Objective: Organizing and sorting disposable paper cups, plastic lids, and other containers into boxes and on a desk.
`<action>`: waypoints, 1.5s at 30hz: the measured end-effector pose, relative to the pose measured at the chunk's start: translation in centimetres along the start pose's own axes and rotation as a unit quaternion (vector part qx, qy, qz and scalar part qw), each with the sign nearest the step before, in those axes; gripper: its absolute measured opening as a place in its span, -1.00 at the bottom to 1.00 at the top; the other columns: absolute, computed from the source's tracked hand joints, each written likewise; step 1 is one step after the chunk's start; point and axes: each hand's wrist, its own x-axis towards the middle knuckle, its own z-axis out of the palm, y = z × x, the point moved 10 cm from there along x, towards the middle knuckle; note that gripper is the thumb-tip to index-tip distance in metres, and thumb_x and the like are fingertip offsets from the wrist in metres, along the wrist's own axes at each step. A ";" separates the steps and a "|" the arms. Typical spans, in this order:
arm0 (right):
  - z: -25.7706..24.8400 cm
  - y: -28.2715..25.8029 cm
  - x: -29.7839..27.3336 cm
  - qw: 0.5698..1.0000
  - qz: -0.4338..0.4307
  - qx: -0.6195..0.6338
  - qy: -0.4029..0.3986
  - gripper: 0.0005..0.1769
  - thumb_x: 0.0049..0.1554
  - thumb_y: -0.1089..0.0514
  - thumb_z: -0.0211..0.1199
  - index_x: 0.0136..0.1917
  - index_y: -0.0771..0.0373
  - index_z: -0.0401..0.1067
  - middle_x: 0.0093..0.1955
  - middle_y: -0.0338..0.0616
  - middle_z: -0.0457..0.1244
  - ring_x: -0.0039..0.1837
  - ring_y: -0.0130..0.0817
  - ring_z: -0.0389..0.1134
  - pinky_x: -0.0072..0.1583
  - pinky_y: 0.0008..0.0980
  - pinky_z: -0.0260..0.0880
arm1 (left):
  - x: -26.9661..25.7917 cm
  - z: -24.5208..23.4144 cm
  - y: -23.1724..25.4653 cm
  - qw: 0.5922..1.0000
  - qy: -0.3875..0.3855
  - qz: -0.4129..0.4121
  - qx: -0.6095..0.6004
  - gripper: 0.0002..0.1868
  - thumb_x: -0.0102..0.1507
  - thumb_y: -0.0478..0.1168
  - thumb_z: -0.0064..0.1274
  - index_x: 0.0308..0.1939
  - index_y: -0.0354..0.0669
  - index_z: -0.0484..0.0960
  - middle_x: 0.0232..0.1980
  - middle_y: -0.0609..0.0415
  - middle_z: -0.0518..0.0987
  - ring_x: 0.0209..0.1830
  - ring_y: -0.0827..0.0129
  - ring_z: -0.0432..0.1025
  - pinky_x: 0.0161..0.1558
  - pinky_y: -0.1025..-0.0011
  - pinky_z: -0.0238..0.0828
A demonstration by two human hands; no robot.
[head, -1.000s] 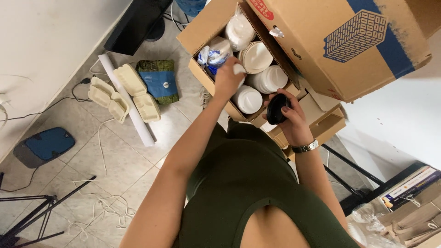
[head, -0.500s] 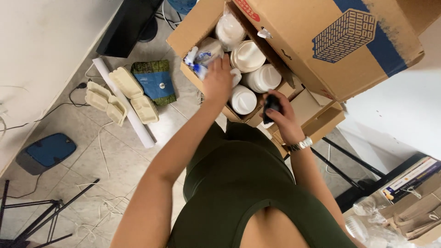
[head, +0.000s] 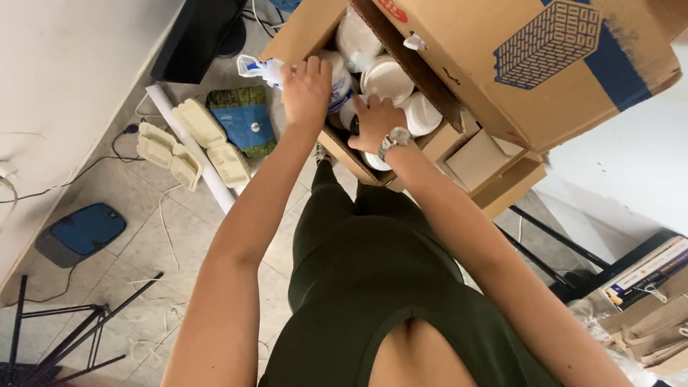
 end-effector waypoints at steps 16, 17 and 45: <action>-1.9 1.7 -0.2 0.992 0.039 0.000 -0.123 0.05 -0.01 -0.30 0.27 0.65 -0.26 -0.09 0.61 0.08 -0.06 0.51 0.17 0.08 0.33 0.14 0.32 | 0.0 -3.6 -1.3 0.997 0.034 -0.023 -0.061 -0.52 0.12 -0.31 0.30 0.08 0.01 0.49 -0.03 0.07 0.46 -0.08 0.25 0.38 0.02 0.33 0.47; -1.7 1.7 0.1 0.992 0.035 0.000 -0.121 0.02 -0.04 -0.27 0.24 0.62 -0.22 -0.05 0.52 0.12 0.01 0.42 0.17 0.16 0.23 0.10 0.37 | -0.5 -4.2 0.9 0.997 0.037 0.062 -0.027 -0.50 0.09 -0.28 0.29 0.10 0.13 0.55 0.05 0.15 0.47 0.05 0.26 0.34 -0.01 0.31 0.35; -5.1 3.7 0.8 0.993 -0.013 0.068 -0.093 -0.06 -0.07 -0.19 0.13 0.59 -0.14 0.10 0.46 0.08 0.14 0.34 0.19 0.24 0.09 0.09 0.41 | -0.9 6.1 10.8 0.958 -0.185 0.219 0.028 -0.46 0.37 0.07 -0.28 0.38 0.10 0.50 0.45 0.20 0.33 0.39 0.12 0.08 0.50 -0.08 -0.41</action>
